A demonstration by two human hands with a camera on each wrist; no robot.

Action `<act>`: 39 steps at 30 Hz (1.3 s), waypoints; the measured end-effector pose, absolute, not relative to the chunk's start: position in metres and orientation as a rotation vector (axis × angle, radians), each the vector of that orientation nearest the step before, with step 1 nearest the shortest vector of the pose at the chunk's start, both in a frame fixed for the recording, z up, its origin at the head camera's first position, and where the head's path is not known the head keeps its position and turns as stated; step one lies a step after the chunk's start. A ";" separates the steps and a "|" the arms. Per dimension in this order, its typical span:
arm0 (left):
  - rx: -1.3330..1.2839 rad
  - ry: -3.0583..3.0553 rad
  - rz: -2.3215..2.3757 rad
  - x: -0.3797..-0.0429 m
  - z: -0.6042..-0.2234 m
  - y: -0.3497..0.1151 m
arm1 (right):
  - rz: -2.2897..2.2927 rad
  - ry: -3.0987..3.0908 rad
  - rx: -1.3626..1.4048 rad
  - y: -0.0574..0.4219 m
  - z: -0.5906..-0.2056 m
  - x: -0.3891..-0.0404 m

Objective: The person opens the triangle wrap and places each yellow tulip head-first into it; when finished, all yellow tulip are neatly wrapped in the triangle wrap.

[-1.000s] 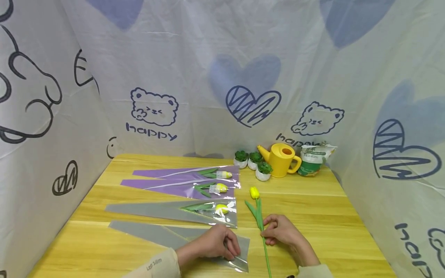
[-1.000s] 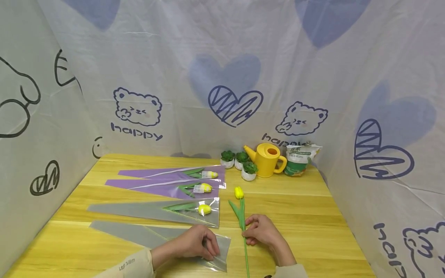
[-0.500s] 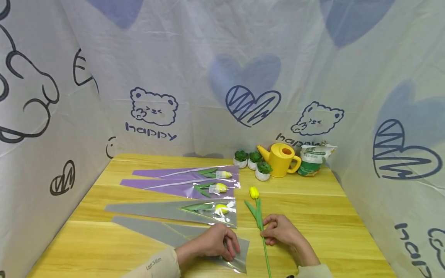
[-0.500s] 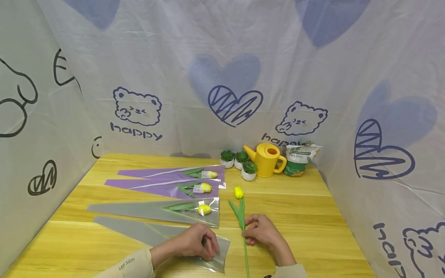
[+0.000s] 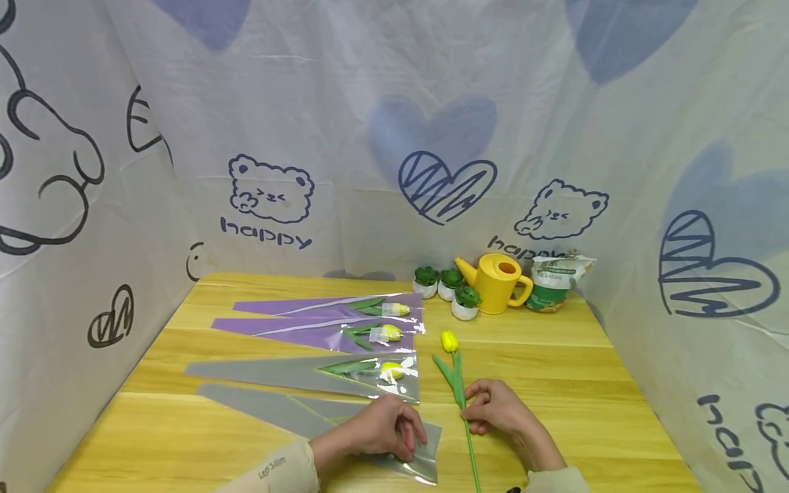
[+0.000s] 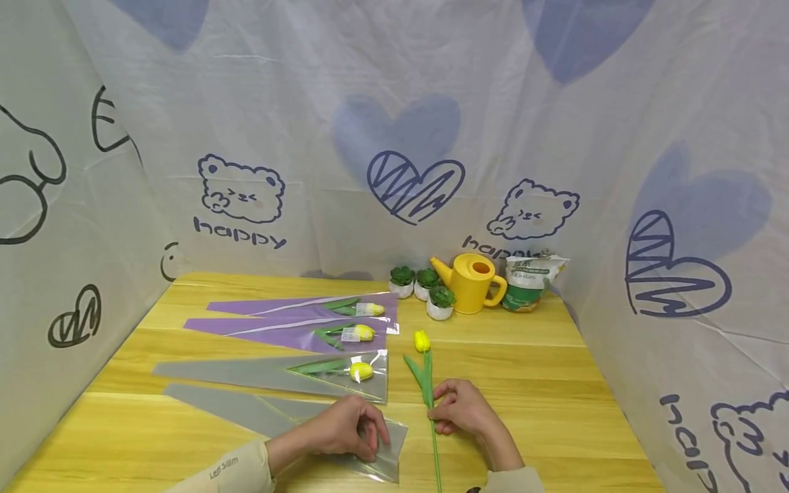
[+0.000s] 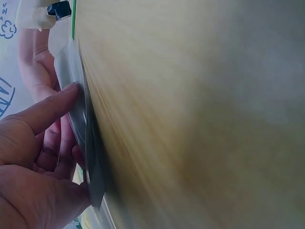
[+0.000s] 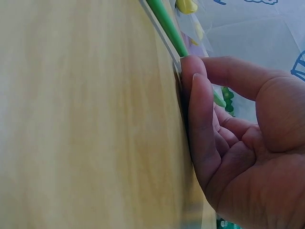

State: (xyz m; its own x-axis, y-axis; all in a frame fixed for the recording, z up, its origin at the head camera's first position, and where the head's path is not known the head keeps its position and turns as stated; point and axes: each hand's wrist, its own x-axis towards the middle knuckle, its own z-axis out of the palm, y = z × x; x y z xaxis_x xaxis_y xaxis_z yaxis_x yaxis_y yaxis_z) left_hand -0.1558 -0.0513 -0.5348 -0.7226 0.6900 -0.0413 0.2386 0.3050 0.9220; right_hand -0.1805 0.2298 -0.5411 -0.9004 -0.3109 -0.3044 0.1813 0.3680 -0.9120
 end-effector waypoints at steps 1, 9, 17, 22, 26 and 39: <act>0.827 2.151 1.403 -0.156 -0.535 -0.051 | -1.550 2.207 -0.112 0.230 -0.541 -0.181; 0.788 2.098 1.448 -0.156 -0.536 -0.053 | -1.552 2.206 -0.131 0.229 -0.541 -0.181; 0.829 2.115 1.413 -0.156 -0.535 -0.054 | -1.550 2.197 -0.142 0.230 -0.540 -0.181; 0.848 2.128 1.404 -0.157 -0.534 -0.054 | -1.540 2.201 -0.138 0.230 -0.540 -0.181; 0.857 2.133 1.413 -0.157 -0.533 -0.053 | -1.544 2.199 -0.139 0.230 -0.541 -0.181; 1.051 2.330 1.280 -0.157 -0.535 -0.050 | -1.554 2.207 -0.168 0.230 -0.540 -0.180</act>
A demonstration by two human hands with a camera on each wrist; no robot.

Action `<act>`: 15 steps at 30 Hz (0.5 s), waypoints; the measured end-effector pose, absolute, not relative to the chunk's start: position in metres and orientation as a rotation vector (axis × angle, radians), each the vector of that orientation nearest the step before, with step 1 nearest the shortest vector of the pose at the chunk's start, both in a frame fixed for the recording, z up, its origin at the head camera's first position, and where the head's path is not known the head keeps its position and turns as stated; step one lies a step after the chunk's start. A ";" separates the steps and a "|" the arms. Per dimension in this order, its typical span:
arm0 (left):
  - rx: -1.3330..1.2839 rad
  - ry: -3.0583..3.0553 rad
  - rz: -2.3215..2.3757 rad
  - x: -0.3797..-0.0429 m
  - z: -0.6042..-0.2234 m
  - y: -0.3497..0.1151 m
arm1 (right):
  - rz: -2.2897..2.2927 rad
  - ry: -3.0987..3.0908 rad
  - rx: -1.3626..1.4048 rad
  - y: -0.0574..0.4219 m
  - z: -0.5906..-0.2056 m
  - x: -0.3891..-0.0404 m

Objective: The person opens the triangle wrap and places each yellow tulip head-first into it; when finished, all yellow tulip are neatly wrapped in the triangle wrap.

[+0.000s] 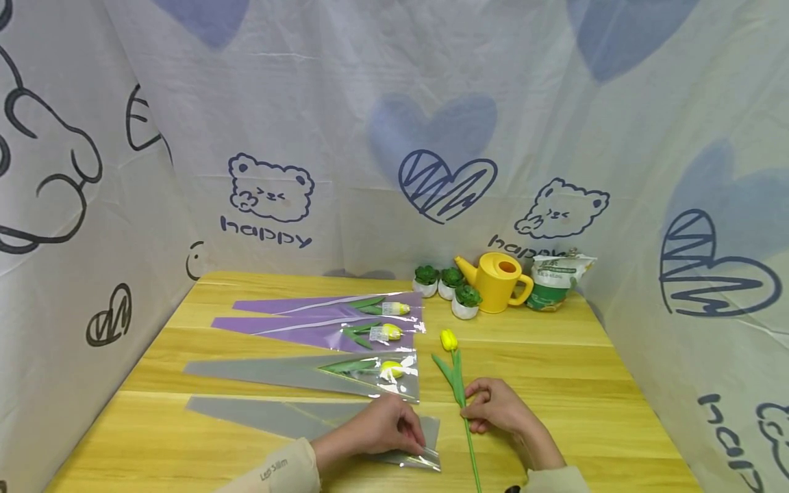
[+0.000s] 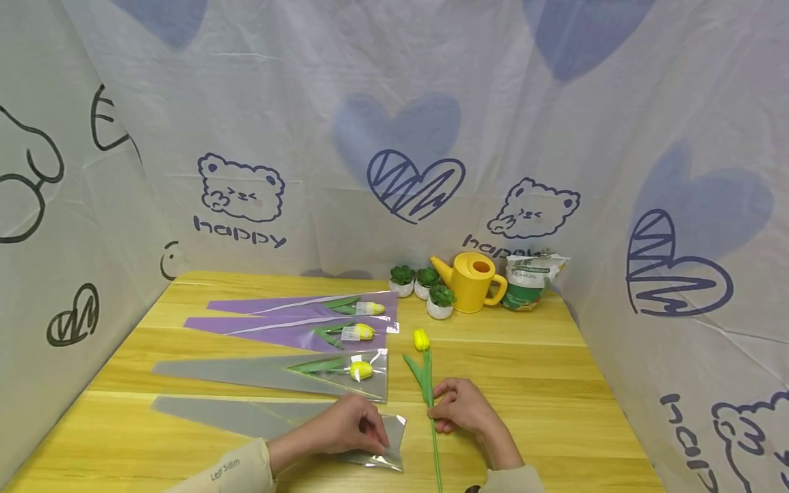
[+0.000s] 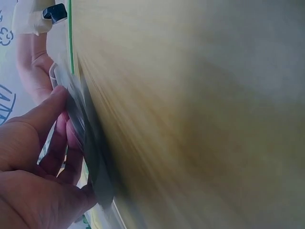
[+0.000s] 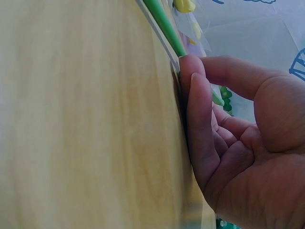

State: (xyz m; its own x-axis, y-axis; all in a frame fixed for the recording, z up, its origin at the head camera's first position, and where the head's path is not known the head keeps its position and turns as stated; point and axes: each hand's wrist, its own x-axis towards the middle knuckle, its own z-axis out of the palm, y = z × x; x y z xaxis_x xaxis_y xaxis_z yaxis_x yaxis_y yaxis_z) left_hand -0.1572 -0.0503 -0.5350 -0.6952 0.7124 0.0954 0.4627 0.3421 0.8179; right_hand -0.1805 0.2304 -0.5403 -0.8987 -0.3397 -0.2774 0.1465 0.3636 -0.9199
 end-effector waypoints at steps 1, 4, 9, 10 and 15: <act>1.047 2.332 1.281 -0.157 -0.534 -0.050 | -1.555 2.206 -0.167 0.230 -0.540 -0.180; 1.041 2.342 1.283 -0.156 -0.534 -0.051 | -1.557 2.204 -0.167 0.230 -0.540 -0.180; 1.041 2.337 1.276 -0.157 -0.533 -0.052 | -1.559 2.201 -0.169 0.231 -0.540 -0.180; 1.044 2.332 1.276 -0.157 -0.533 -0.052 | -1.560 2.200 -0.170 0.231 -0.540 -0.180; 1.054 2.302 1.282 -0.158 -0.533 -0.053 | -1.561 2.197 -0.168 0.231 -0.541 -0.181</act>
State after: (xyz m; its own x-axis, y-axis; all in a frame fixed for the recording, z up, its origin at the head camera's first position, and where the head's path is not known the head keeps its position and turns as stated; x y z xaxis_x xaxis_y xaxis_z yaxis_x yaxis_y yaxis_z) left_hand -0.1578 -0.0530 -0.5326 -0.6849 0.7236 0.0855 0.4536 0.3316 0.8272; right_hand -0.1811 0.2310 -0.5407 -0.8970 -0.3429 -0.2787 0.1504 0.3562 -0.9222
